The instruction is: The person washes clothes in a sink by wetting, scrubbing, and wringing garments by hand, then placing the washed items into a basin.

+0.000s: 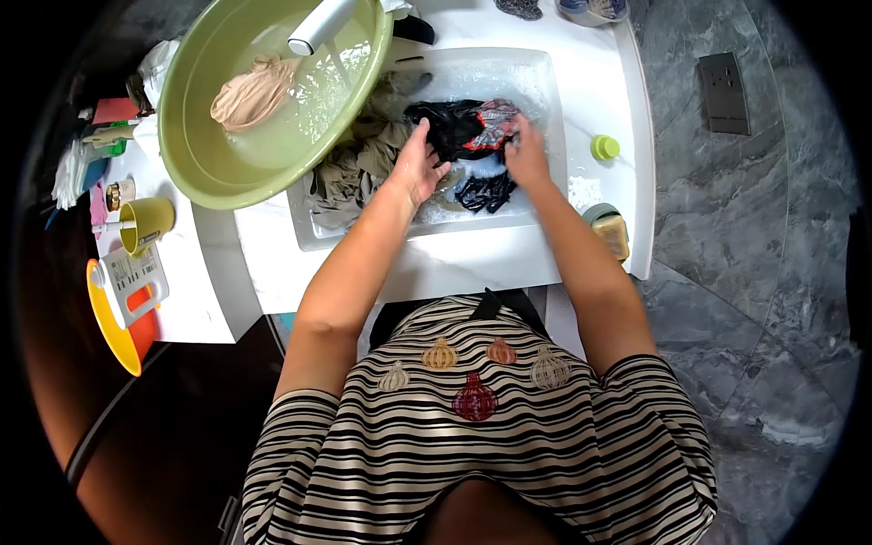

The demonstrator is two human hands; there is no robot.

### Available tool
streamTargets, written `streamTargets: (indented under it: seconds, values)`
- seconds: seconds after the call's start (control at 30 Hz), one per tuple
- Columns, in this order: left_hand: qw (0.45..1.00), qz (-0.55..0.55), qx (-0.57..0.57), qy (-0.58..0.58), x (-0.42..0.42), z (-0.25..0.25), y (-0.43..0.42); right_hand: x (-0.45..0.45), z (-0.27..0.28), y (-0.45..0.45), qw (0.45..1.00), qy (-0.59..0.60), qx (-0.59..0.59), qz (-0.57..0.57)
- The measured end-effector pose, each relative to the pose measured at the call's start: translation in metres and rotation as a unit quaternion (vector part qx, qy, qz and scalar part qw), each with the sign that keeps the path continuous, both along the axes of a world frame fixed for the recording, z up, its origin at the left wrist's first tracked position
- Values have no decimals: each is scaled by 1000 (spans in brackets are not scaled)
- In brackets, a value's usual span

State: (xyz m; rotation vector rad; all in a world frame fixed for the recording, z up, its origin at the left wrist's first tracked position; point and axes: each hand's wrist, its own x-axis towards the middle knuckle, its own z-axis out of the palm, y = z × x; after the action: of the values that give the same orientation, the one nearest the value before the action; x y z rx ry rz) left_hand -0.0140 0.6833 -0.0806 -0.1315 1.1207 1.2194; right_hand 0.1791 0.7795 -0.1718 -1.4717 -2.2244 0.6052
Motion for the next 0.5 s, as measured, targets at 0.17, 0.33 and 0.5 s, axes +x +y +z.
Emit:
streamTargets:
  seconds: [0.17, 0.33, 0.5]
  values:
    - [997, 66, -25, 29, 6, -6, -9, 13, -7, 6, 935, -190, -237, 185]
    - [996, 65, -44, 37, 4, -9, -12, -19, 20, 16, 920, 98, -372, -73]
    - [996, 49, -63, 49, 0, -26, -16, -31, 163, 11, 954, 133, -230, 138]
